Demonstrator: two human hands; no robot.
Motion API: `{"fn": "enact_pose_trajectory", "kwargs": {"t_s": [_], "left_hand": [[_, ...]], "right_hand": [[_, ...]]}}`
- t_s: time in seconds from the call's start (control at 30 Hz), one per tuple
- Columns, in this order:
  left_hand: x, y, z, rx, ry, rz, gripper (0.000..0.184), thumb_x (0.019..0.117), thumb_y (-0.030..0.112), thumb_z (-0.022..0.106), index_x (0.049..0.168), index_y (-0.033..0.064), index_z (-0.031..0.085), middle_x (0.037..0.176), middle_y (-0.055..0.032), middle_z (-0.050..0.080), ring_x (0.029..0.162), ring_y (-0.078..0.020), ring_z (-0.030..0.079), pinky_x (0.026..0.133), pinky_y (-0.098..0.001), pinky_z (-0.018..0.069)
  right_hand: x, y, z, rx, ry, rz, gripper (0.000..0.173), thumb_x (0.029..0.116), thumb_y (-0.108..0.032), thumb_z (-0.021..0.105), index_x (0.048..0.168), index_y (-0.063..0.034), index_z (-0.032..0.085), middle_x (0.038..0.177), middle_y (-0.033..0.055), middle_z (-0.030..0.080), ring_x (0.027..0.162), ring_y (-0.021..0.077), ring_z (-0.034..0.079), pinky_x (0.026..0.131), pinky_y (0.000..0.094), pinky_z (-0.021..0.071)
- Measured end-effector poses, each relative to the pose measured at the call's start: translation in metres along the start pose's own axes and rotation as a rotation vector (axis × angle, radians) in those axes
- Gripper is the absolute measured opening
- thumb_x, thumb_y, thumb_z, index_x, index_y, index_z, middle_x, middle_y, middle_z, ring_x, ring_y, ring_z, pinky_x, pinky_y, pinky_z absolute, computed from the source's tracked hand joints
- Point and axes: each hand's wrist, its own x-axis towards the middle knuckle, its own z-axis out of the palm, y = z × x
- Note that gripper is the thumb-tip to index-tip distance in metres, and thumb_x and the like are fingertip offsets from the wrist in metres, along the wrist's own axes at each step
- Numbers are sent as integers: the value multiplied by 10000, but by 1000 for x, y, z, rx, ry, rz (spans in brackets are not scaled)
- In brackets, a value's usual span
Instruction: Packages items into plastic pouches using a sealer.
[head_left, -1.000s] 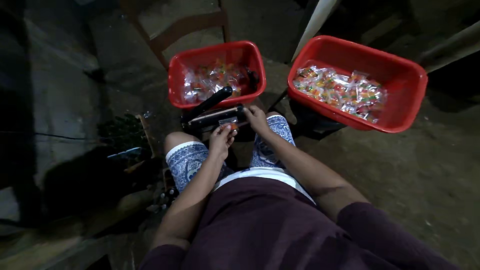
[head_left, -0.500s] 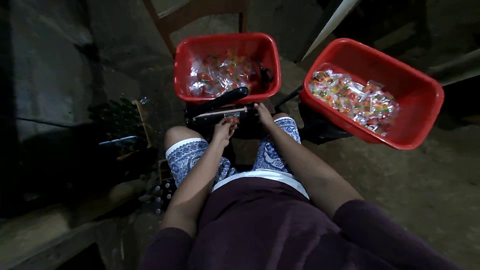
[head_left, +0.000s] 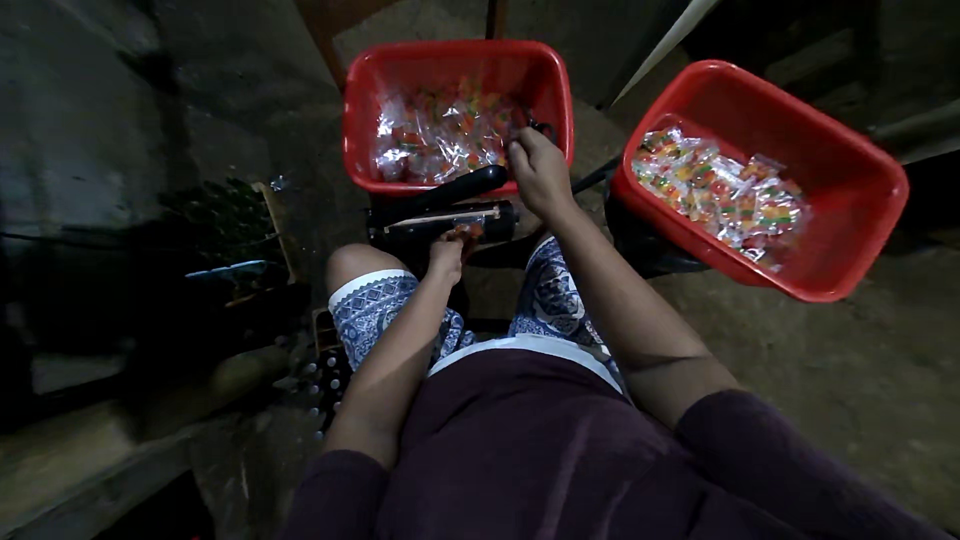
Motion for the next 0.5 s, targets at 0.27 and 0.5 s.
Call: {"fn": "enact_pose_trajectory", "kwargs": {"t_s": [0.27, 0.5], "left_hand": [[2, 1, 0, 7, 6, -8, 250, 1035, 94, 580, 1252, -32, 582, 1059, -114, 654, 856, -136, 640, 773, -286, 559], [4, 2, -1, -24, 0, -48, 248, 1040, 101, 577, 1245, -37, 557, 1042, -108, 659, 802, -111, 652, 738, -247, 564]], "right_hand": [[29, 9, 45, -374, -551, -140, 488, 1100, -422, 380, 1375, -140, 667, 1466, 120, 590, 1406, 343, 492, 1148, 661, 291], [21, 44, 71, -312, -454, -134, 487, 1125, -355, 304, 1522, -164, 513, 1589, 95, 462, 1527, 333, 320, 1216, 686, 108]]}}
